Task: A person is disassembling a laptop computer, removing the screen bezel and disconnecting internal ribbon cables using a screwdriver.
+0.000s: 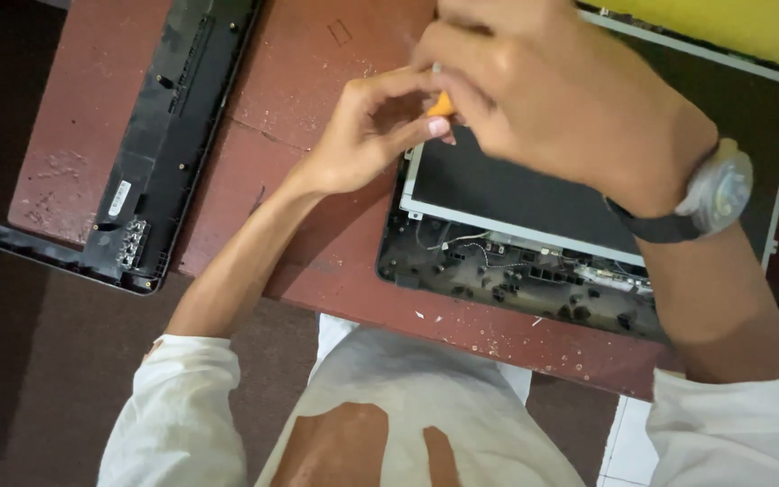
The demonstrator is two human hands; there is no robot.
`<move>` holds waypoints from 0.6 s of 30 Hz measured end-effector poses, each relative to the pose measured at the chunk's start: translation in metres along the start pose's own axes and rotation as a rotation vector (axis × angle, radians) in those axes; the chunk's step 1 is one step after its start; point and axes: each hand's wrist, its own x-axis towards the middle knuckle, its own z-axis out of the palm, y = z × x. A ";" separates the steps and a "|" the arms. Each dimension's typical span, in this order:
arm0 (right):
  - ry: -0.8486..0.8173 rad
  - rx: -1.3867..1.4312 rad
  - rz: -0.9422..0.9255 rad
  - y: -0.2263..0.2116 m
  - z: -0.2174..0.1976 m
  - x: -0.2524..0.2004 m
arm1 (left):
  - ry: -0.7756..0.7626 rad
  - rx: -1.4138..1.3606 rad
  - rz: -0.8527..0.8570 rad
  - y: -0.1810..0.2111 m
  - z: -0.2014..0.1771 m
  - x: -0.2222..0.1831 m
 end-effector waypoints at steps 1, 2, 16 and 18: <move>0.009 0.315 -0.039 -0.001 -0.005 0.003 | 0.038 0.049 -0.017 -0.002 -0.002 0.000; 0.018 0.632 -0.079 -0.003 -0.009 0.006 | 0.077 0.095 -0.038 -0.005 -0.003 -0.002; 0.084 0.694 -0.019 -0.008 -0.005 -0.006 | -0.047 0.794 -0.151 -0.007 -0.008 -0.033; 0.108 0.705 -0.007 -0.011 -0.005 -0.010 | -0.013 0.828 -0.154 -0.008 -0.004 -0.037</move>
